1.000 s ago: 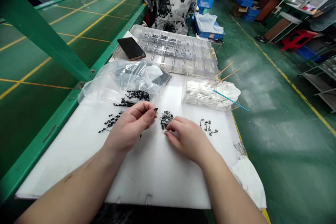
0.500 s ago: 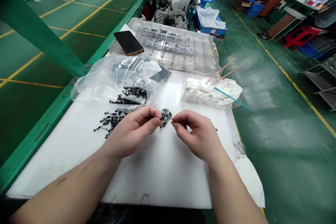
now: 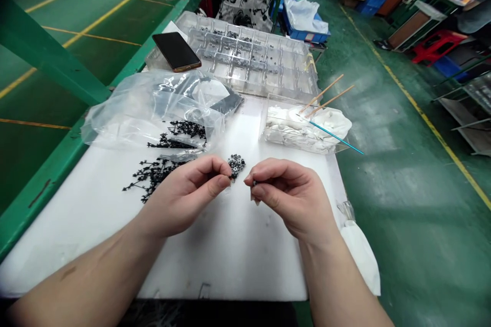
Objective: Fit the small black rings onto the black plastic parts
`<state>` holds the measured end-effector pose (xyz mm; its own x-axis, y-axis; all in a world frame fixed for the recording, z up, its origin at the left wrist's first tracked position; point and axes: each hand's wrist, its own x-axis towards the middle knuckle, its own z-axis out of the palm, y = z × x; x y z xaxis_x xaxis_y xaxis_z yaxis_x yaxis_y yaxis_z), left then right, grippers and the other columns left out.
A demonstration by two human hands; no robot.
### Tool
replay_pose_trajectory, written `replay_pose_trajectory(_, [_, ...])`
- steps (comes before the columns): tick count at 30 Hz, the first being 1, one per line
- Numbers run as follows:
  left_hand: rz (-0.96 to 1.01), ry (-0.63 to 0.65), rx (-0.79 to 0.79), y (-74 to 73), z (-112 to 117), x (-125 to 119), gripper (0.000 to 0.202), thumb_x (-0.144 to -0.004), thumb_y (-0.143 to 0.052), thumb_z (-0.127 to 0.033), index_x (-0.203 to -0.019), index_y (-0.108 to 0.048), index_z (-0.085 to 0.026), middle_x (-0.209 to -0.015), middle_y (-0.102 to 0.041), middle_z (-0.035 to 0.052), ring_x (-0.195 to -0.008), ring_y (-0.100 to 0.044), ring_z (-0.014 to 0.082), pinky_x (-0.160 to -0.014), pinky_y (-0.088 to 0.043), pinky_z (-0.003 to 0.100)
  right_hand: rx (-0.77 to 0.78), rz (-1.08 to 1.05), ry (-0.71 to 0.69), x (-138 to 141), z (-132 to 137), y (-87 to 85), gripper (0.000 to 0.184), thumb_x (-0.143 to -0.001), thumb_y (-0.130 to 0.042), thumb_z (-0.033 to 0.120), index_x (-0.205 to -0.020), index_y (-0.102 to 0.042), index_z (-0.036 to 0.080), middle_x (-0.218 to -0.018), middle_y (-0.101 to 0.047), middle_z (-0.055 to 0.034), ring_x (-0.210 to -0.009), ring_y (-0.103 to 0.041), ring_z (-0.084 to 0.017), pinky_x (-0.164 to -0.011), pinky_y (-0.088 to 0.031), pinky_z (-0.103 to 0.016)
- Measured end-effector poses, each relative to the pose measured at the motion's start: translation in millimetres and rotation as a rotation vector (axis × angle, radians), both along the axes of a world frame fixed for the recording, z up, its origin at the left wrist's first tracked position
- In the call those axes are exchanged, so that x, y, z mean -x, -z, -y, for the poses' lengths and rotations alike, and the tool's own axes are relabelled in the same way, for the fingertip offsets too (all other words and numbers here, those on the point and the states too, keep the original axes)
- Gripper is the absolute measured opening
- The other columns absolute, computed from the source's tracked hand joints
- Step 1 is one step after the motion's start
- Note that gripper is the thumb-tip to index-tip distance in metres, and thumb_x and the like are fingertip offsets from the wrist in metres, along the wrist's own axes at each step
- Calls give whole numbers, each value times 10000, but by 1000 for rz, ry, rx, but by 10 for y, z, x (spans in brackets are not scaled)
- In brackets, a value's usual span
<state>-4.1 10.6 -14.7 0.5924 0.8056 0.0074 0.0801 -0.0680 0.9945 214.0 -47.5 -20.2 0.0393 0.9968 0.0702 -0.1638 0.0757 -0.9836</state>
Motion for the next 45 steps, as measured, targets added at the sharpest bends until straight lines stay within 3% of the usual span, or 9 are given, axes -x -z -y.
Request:
replay_pose_trajectory(4, [-19,7,-25,-2,7,-8,132,-1053,-621,-279,-942,-664,-220,-799,-623,-22,-700,-527,154,-650,-408,289,-20,20,29,3,0,7,166,-814,-948,266,-935,-862,339,-854,-767,-20,-681,-696,-169,-567,-600,-303])
replay_pose_trajectory(9, [-37,22,-72,2,13,-20,152,-1055,-612,-267,-924,-670,-219,-816,-659,-4,-728,-569,172,-665,-421,297,-84,148,75,46,5,28,182,-822,-939,223,-943,-868,337,-943,-723,-31,-838,-694,-175,-706,-589,-300])
replay_pose_trajectory(17, [-37,43,-135,19,41,-34,148,-1062,-603,-229,-928,-663,-215,-847,-669,-15,-761,-586,163,-714,-445,288,-112,198,33,95,7,46,217,-840,-919,186,-982,-863,341,-966,-690,-29,-909,-671,-178,-767,-566,-296])
replay_pose_trajectory(34, [-46,44,-251,32,32,-28,148,-1069,-601,-177,-935,-649,-216,-886,-683,-9,-796,-609,165,-734,-460,285,-91,239,16,90,-12,40,155,-856,-911,233,-969,-856,324,-943,-713,-36,-901,-680,-190,-760,-564,-307])
replay_pose_trajectory(40, [-31,43,-329,53,8,-30,141,-1068,-610,-146,-972,-688,-213,-941,-719,15,-903,-657,189,-834,-489,302,34,157,-35,103,-34,23,176,-809,-957,306,-943,-842,297,-907,-757,-29,-832,-702,-187,-722,-601,-299])
replay_pose_trajectory(45, [-21,19,-372,105,9,-25,170,-1067,-599,-120,-990,-721,-210,-966,-711,32,-925,-669,188,-845,-507,303,53,229,-76,78,-32,32,154,-838,-936,347,-964,-865,294,-887,-773,-29,-748,-690,-165,-663,-595,-286])
